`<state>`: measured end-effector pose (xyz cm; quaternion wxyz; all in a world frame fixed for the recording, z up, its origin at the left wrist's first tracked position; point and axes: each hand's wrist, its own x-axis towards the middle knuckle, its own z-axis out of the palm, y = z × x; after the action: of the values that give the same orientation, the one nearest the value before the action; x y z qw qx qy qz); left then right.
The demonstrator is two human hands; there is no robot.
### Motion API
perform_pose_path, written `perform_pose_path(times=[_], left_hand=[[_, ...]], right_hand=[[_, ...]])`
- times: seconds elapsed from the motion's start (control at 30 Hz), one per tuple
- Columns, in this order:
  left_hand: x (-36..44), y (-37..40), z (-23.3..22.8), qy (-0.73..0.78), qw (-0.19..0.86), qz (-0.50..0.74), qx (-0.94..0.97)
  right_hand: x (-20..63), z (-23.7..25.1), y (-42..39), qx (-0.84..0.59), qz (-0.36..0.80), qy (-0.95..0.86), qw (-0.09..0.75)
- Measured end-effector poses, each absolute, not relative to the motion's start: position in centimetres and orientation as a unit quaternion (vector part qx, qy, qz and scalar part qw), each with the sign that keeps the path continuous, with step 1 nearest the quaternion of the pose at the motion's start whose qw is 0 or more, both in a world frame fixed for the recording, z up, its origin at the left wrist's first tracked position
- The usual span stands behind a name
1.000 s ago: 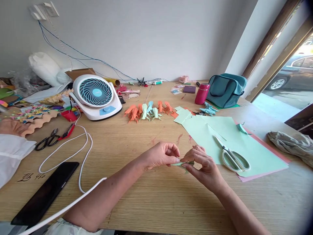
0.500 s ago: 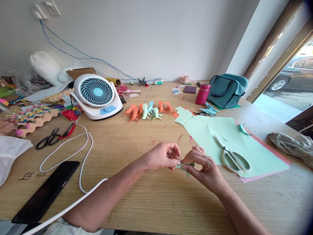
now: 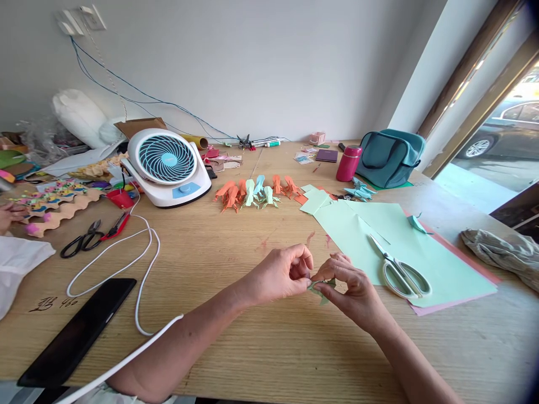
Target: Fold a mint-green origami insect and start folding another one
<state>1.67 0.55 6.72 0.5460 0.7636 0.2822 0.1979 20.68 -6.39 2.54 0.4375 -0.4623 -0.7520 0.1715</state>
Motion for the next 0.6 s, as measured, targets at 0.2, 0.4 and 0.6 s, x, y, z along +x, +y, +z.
perform_pose_path(times=[0.2,0.4,0.6], left_hand=[[1.7,0.0,7.2,0.291,0.482,0.212,0.799],[1.7,-0.6,7.7,0.298,0.39,0.22,0.843],[1.7,-0.2,7.2,0.302,0.465,0.222,0.802]], right_hand=[[20.7,2.7,-6.5,-0.476,0.186,-0.741,0.435],[20.6,2.7,-6.5,-0.485,0.205,-0.73,0.435],[20.5,2.9,-6.6,-0.481,0.196,-0.732,0.441]])
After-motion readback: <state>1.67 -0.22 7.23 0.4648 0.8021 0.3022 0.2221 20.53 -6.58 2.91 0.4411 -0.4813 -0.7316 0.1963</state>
